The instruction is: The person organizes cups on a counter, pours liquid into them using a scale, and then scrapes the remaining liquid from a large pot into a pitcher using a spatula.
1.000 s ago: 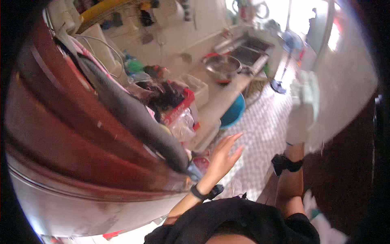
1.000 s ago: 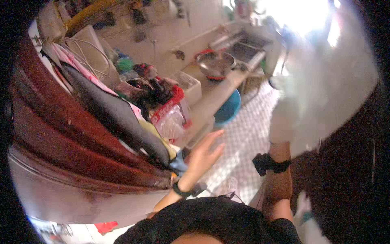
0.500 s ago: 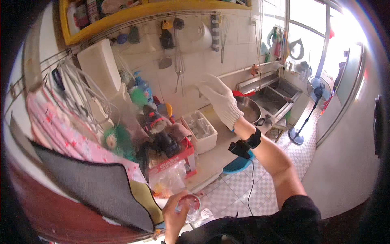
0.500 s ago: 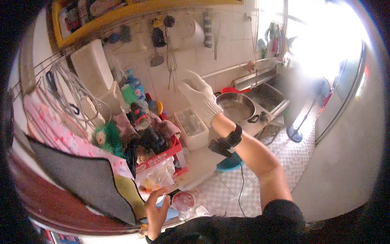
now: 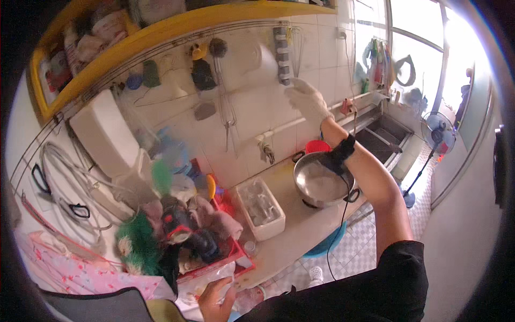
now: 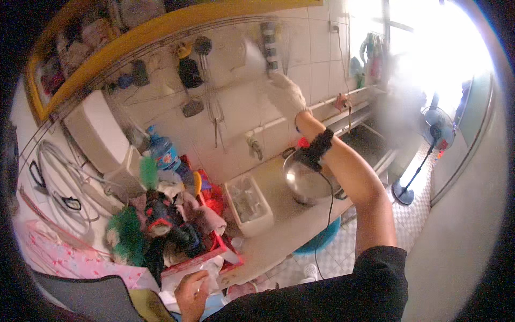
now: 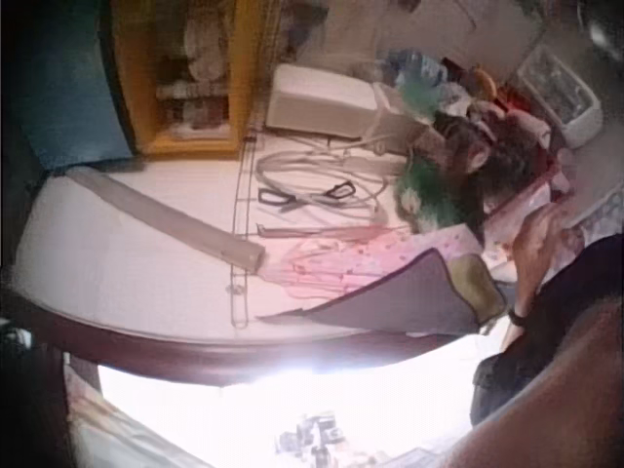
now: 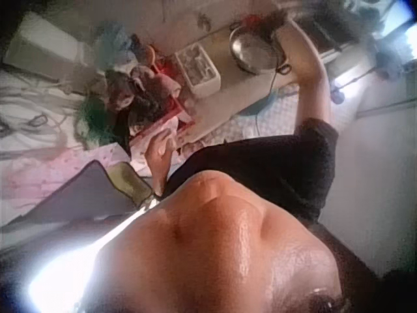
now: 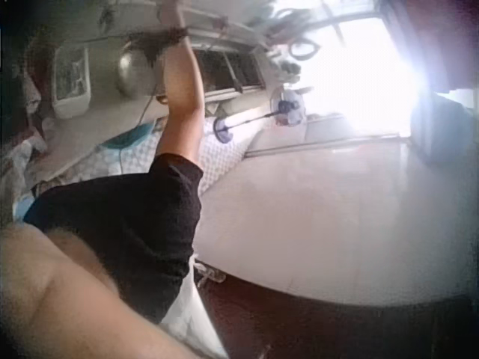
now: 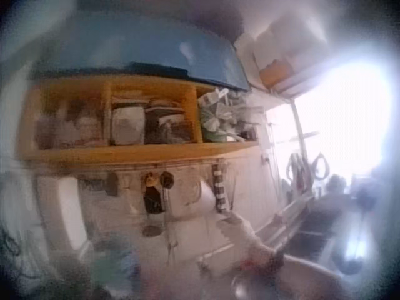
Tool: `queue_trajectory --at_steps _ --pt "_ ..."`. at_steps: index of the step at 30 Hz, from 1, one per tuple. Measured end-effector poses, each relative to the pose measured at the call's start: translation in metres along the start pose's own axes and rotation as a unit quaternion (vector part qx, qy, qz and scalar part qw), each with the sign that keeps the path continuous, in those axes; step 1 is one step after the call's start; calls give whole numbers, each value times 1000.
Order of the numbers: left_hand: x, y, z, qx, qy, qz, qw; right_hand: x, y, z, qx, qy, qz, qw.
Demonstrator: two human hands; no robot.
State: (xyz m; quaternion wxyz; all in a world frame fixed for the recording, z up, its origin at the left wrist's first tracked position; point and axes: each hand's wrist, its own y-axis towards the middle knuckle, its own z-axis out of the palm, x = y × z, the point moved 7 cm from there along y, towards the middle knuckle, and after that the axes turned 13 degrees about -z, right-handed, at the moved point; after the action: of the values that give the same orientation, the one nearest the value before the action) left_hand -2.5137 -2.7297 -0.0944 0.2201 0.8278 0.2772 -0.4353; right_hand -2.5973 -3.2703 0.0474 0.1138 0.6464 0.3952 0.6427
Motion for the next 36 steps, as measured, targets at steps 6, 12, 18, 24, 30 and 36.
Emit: queue_trajectory --at_steps 6,12,18,24,30,36 --pt "-82 41 40 -83 28 18 996 -107 160 -93 -78 -274 -13 959" --pt "-198 116 102 -101 28 -9 994 -246 240 -82 44 -247 94 963" --pt "-309 252 167 -35 20 56 998 -302 269 -73 88 -184 41 978" --pt "-376 395 228 7 42 134 990 -271 255 -77 56 -95 7 994" --pt "-432 546 265 -94 48 192 976 -268 264 -91 -2 62 5 998" --pt "-476 656 335 -187 34 107 976 -277 250 -143 -31 180 -9 983"
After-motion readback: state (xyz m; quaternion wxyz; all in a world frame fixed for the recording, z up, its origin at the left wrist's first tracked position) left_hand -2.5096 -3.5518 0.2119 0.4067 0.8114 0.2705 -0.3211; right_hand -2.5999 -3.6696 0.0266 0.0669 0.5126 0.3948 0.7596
